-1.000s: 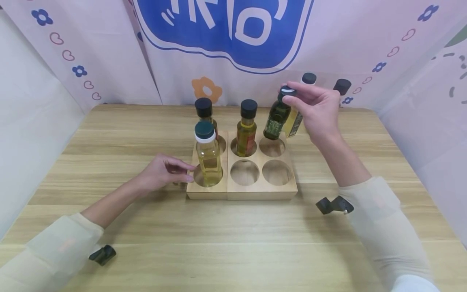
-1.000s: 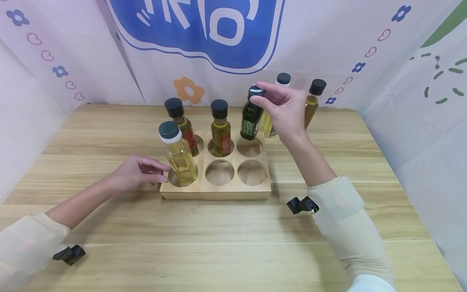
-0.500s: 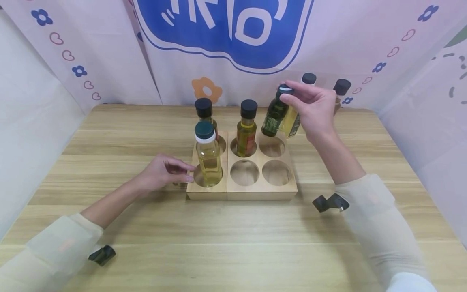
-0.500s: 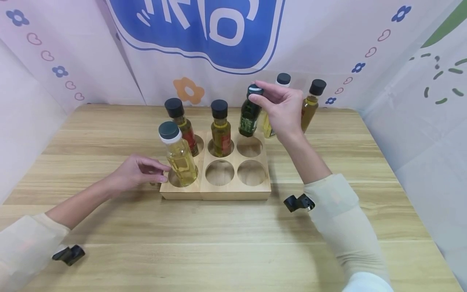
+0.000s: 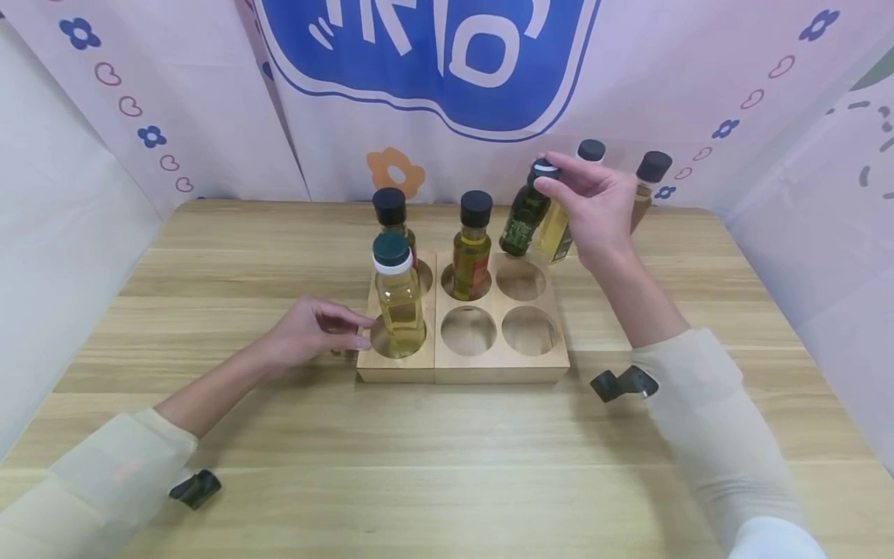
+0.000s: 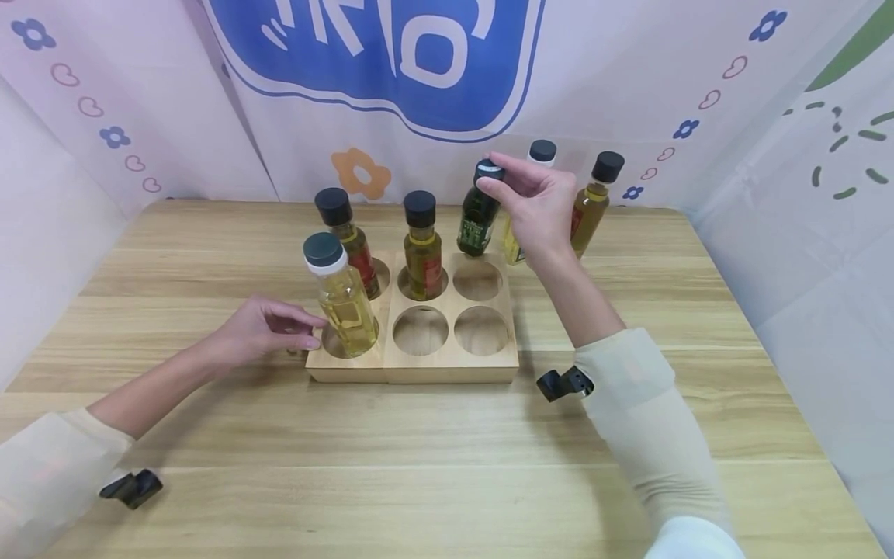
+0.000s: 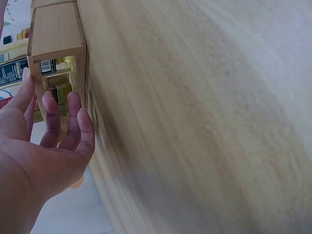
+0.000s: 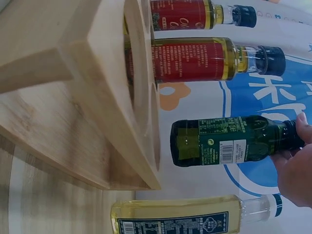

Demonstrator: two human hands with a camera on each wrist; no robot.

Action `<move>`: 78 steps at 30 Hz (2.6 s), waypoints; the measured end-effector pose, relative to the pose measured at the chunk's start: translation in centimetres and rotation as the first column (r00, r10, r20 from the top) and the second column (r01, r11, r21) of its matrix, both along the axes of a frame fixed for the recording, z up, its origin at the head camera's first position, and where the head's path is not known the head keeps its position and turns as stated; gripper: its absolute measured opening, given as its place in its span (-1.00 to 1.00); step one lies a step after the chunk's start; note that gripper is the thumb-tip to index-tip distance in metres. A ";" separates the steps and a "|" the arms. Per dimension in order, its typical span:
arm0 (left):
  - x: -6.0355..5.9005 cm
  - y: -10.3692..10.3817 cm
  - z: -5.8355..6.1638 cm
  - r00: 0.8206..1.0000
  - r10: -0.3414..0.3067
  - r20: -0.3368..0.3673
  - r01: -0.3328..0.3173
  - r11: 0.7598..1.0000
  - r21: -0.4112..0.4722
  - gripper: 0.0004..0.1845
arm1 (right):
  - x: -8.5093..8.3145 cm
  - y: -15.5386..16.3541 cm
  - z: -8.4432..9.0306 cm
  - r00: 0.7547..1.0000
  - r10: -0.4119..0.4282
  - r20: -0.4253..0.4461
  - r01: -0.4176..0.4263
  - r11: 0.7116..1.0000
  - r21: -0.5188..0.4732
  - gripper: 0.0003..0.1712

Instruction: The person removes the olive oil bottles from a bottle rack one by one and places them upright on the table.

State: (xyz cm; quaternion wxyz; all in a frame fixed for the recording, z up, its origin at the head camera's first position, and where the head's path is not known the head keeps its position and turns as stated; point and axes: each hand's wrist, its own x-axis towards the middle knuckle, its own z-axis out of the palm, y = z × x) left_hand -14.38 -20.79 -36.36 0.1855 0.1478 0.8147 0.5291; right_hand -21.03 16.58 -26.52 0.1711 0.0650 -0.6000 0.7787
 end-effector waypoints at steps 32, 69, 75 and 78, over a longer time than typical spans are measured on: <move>0.0 0.0 0.0 1.000 0.009 0.001 -0.009 1.000 -0.004 -0.65 | -2.3 -1.3 -1.8 0.994 -0.096 0.059 0.089 0.989 0.116 -0.58; 0.1 0.1 -0.1 1.000 0.014 0.014 -0.014 1.000 0.017 -0.64 | -3.9 -1.7 -3.7 0.985 -0.096 0.145 0.065 0.976 0.207 -0.57; 0.1 0.1 -0.1 1.000 0.017 0.014 -0.018 1.000 0.011 -0.65 | -4.3 -1.8 -3.8 0.981 -0.104 0.164 0.064 0.971 0.230 -0.55; 0.1 0.1 -0.1 1.000 0.019 0.013 -0.019 1.000 0.012 -0.64 | -4.5 -2.0 -3.9 0.980 -0.108 0.168 0.066 0.968 0.242 -0.55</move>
